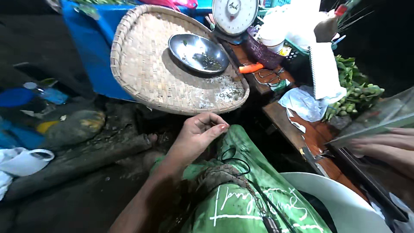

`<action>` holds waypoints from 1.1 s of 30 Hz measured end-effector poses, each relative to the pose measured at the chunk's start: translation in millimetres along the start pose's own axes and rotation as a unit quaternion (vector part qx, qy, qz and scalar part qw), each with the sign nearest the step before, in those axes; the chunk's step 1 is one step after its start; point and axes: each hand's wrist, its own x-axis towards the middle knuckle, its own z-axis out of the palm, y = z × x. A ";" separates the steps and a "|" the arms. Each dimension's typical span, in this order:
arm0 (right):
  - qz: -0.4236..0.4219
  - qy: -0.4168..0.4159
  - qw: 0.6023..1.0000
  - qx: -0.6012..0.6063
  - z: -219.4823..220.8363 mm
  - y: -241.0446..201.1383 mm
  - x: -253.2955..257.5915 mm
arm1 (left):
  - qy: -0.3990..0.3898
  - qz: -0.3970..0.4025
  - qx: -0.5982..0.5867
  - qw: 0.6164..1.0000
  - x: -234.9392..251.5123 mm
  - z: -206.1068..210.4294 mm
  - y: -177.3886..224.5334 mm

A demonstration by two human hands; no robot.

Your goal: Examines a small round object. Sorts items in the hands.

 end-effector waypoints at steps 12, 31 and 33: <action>-0.032 -0.104 0.994 0.008 116.8 41.1 179.7 | 0.140 0.111 0.254 0.951 -16.0 -56.7 36.3; -0.003 -0.096 0.995 0.038 242.2 114.9 212.7 | -0.090 0.031 0.580 0.809 30.8 -87.8 7.5; -0.005 -0.089 0.995 0.050 242.8 115.6 210.9 | -0.170 -0.041 0.570 0.803 54.2 -85.7 14.0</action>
